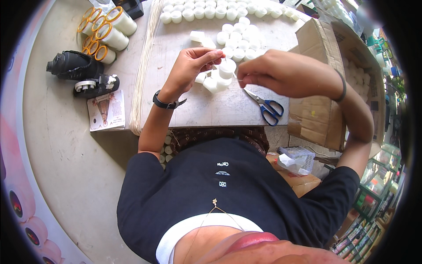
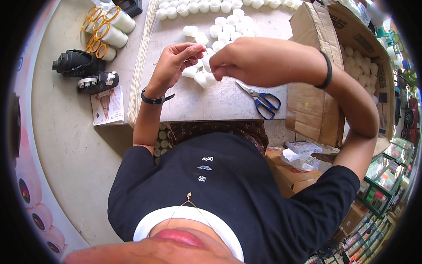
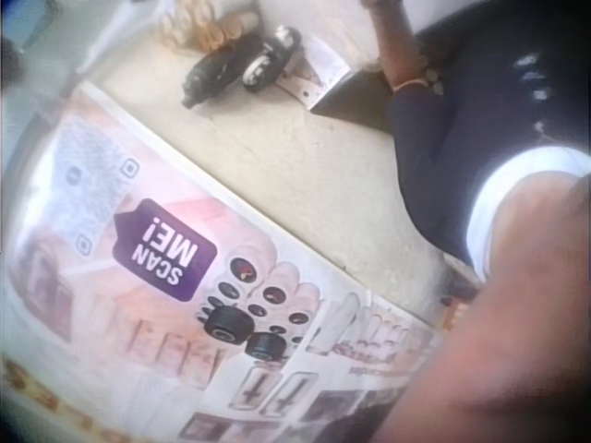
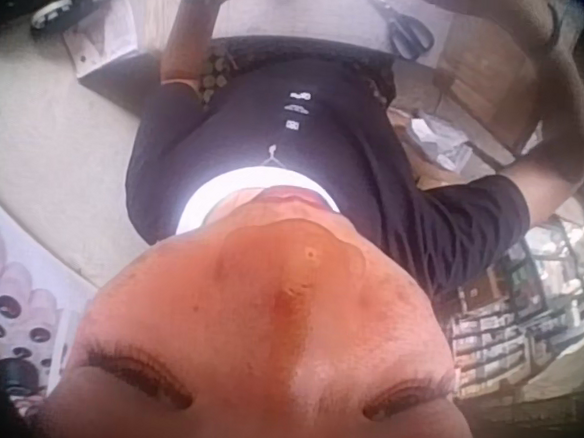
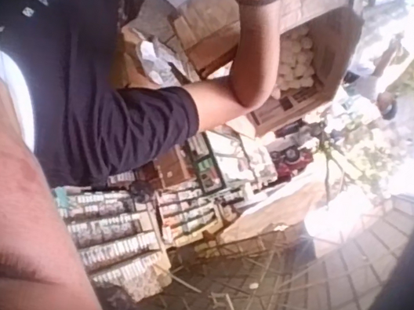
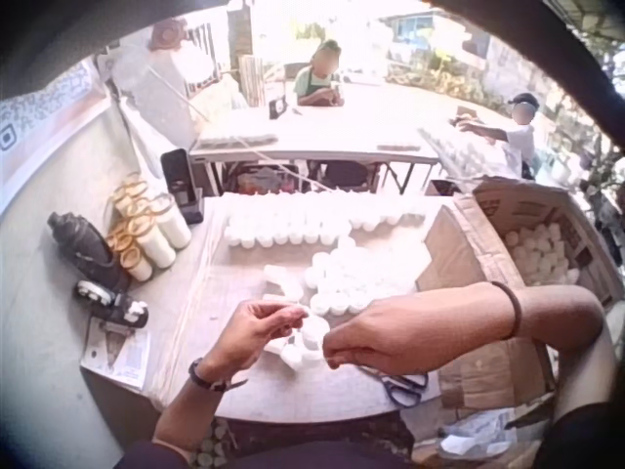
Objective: The person inserts wicks into small white cylindrical candles, trims the wicks with scissors, and arranges the finished candles on the table. The person also uses a thin metal rod to adjust the wick position inside the candles.
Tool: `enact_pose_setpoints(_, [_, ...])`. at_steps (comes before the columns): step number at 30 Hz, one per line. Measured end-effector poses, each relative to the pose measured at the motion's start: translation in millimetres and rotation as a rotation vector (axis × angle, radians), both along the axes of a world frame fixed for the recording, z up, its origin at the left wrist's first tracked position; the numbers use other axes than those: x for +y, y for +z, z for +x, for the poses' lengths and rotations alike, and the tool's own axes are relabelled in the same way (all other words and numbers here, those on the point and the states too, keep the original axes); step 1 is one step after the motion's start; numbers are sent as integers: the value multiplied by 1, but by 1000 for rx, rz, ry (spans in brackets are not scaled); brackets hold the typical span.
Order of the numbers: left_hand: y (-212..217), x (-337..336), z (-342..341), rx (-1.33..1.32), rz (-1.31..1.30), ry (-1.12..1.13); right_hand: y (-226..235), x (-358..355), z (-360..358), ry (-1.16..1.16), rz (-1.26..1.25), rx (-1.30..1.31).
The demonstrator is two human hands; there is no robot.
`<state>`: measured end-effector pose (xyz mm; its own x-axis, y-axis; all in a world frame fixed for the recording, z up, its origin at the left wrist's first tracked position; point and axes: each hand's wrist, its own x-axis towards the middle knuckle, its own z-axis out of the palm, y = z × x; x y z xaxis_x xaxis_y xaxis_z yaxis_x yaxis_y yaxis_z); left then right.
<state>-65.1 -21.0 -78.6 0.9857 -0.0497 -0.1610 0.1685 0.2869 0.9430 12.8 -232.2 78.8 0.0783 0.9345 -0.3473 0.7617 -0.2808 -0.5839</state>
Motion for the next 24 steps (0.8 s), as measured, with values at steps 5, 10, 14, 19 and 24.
enact_pose_setpoints(5, [8,-5,-5,72,-202,-48,-14,3,-6,-103,208,33])
enact_pose_setpoints(10, [-9,-13,-7,-145,17,-98,-30,8,7,-161,296,23])
enact_pose_setpoints(14, [-16,-16,-9,-240,177,5,-32,10,11,-220,282,-6])
enact_pose_setpoints(19, [-4,-18,-6,-298,657,115,-35,11,19,-297,317,73])
enact_pose_setpoints(24, [-24,-18,3,-415,545,183,-48,2,44,-368,365,-86])
